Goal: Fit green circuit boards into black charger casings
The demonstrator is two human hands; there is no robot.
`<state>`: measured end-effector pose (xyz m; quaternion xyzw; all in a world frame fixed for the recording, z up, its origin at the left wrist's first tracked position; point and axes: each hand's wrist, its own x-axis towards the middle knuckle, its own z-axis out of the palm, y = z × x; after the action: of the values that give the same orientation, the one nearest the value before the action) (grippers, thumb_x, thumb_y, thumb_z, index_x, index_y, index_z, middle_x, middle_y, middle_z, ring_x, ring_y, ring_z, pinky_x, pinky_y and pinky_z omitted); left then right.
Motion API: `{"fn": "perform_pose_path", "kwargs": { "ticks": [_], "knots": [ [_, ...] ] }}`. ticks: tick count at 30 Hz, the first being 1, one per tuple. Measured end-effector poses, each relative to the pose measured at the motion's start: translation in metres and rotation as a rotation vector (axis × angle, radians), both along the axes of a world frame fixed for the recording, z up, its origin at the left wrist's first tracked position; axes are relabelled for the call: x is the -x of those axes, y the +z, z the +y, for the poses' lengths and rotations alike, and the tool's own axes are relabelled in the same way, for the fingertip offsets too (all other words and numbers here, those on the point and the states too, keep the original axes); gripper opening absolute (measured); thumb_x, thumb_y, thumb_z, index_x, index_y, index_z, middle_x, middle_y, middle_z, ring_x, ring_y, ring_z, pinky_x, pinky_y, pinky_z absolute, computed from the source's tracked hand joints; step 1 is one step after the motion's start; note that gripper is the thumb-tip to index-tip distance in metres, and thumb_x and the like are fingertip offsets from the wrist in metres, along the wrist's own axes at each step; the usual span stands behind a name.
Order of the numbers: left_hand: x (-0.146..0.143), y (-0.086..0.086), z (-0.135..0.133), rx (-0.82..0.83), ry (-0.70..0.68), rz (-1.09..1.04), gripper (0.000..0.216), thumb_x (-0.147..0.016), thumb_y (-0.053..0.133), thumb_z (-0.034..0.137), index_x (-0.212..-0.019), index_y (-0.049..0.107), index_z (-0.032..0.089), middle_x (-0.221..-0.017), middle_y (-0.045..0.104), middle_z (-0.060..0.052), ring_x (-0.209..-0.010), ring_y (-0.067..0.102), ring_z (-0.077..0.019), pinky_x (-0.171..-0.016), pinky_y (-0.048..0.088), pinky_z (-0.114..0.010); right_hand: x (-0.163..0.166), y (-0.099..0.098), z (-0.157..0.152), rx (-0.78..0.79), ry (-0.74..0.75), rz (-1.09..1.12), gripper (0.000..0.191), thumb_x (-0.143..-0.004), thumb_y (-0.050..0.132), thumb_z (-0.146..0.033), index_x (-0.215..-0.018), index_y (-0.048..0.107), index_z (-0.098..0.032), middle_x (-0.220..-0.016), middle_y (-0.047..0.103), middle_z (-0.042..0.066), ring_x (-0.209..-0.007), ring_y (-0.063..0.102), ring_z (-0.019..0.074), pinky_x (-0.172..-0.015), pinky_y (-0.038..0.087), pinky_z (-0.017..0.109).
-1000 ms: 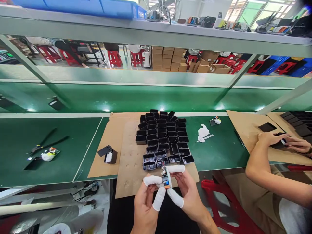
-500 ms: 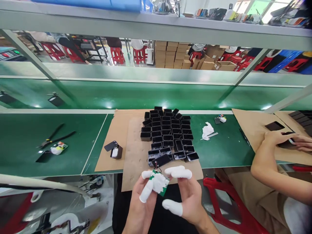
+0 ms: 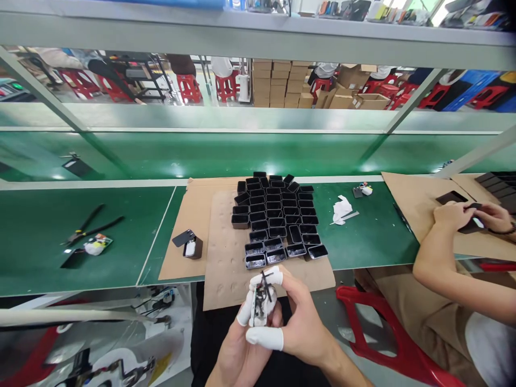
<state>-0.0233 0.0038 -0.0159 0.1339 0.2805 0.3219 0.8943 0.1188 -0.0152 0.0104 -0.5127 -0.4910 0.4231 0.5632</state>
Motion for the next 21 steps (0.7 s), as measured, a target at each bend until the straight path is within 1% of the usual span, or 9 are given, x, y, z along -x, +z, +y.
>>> {"fn": "perform_pose_path", "kwargs": {
  "ticks": [2, 4, 5, 7, 10, 12, 15, 18, 21],
  "knots": [
    [0.0, -0.003, -0.001, -0.076, -0.005, 0.102, 0.05, -0.09, 0.088, 0.07, -0.093, 0.081, 0.02, -0.081, 0.068, -0.005, -0.075, 0.063, -0.021, -0.079, 0.061, -0.038, -0.001, 0.006, 0.001, -0.019, -0.031, -0.048, 0.047, -0.072, 0.101, -0.028, -0.116, 0.083, -0.029, -0.107, 0.074, 0.001, -0.099, 0.069, 0.0248, -0.089, 0.057, 0.036],
    [0.0, -0.008, -0.002, -0.164, 0.041, 0.232, 0.056, -0.094, 0.08, 0.076, -0.095, 0.083, 0.02, -0.084, 0.073, -0.008, -0.08, 0.069, -0.0251, -0.083, 0.063, -0.042, -0.002, 0.011, 0.002, -0.047, -0.07, -0.104, 0.044, -0.071, 0.098, -0.023, -0.112, 0.082, -0.029, -0.106, 0.075, 0.001, -0.098, 0.069, 0.0252, -0.087, 0.057, 0.036],
    [-0.001, -0.01, -0.003, -0.207, 0.071, 0.295, 0.058, -0.093, 0.079, 0.077, -0.097, 0.083, 0.02, -0.086, 0.076, -0.009, -0.083, 0.071, -0.0267, -0.085, 0.064, -0.043, -0.002, 0.015, 0.003, -0.056, -0.088, -0.139, 0.043, -0.07, 0.096, -0.021, -0.11, 0.08, -0.029, -0.106, 0.075, 0.001, -0.098, 0.069, 0.0256, -0.087, 0.057, 0.037],
    [-0.002, -0.016, -0.003, -0.263, 0.13, 0.406, 0.059, -0.087, 0.086, 0.077, -0.1, 0.085, 0.019, -0.089, 0.08, -0.01, -0.087, 0.075, -0.0297, -0.085, 0.066, -0.043, -0.002, 0.021, 0.003, -0.065, -0.117, -0.231, 0.043, -0.07, 0.093, -0.019, -0.109, 0.077, -0.028, -0.108, 0.075, 0.002, -0.099, 0.07, 0.027, -0.088, 0.058, 0.039],
    [-0.001, -0.026, -0.002, -0.266, 0.219, 0.539, 0.062, -0.073, 0.099, 0.072, -0.103, 0.086, 0.019, -0.093, 0.084, -0.01, -0.09, 0.08, -0.0326, -0.085, 0.068, -0.043, -0.003, 0.028, 0.003, -0.084, -0.151, -0.4, 0.046, -0.073, 0.091, -0.02, -0.116, 0.076, -0.025, -0.108, 0.075, 0.006, -0.099, 0.069, 0.0292, -0.085, 0.059, 0.043],
    [0.002, -0.032, 0.0, -0.273, 0.267, 0.594, 0.061, -0.072, 0.101, 0.068, -0.108, 0.086, 0.02, -0.1, 0.086, -0.01, -0.094, 0.081, -0.0325, -0.087, 0.068, -0.042, -0.004, 0.03, 0.003, -0.112, -0.188, -0.493, 0.05, -0.073, 0.09, -0.02, -0.12, 0.076, -0.023, -0.107, 0.074, 0.007, -0.097, 0.068, 0.0296, -0.082, 0.058, 0.045],
    [0.008, -0.04, 0.005, -0.36, 0.312, 0.666, 0.056, -0.083, 0.095, 0.065, -0.116, 0.084, 0.021, -0.11, 0.086, -0.009, -0.1, 0.081, -0.0303, -0.091, 0.067, -0.039, -0.006, 0.029, 0.003, -0.171, -0.251, -0.582, 0.057, -0.073, 0.09, -0.019, -0.128, 0.075, -0.023, -0.106, 0.074, 0.008, -0.095, 0.067, 0.0297, -0.081, 0.058, 0.045],
    [0.017, -0.048, 0.012, -0.475, 0.357, 0.779, 0.051, -0.094, 0.085, 0.068, -0.113, 0.083, 0.021, -0.105, 0.085, -0.008, -0.091, 0.08, -0.0262, -0.084, 0.066, -0.035, -0.008, 0.026, 0.003, -0.237, -0.3, -0.586, 0.06, -0.077, 0.091, -0.018, -0.134, 0.072, -0.025, -0.11, 0.075, 0.008, -0.096, 0.069, 0.0295, -0.083, 0.058, 0.046],
    [0.025, -0.054, 0.019, -0.533, 0.374, 0.844, 0.049, -0.096, 0.083, 0.067, -0.112, 0.082, 0.021, -0.099, 0.083, -0.006, -0.087, 0.078, -0.0249, -0.083, 0.065, -0.035, -0.01, 0.026, 0.002, -0.284, -0.329, -0.559, 0.061, -0.079, 0.09, -0.017, -0.136, 0.07, -0.028, -0.111, 0.075, 0.007, -0.095, 0.069, 0.0293, -0.083, 0.058, 0.046]
  ]
}}
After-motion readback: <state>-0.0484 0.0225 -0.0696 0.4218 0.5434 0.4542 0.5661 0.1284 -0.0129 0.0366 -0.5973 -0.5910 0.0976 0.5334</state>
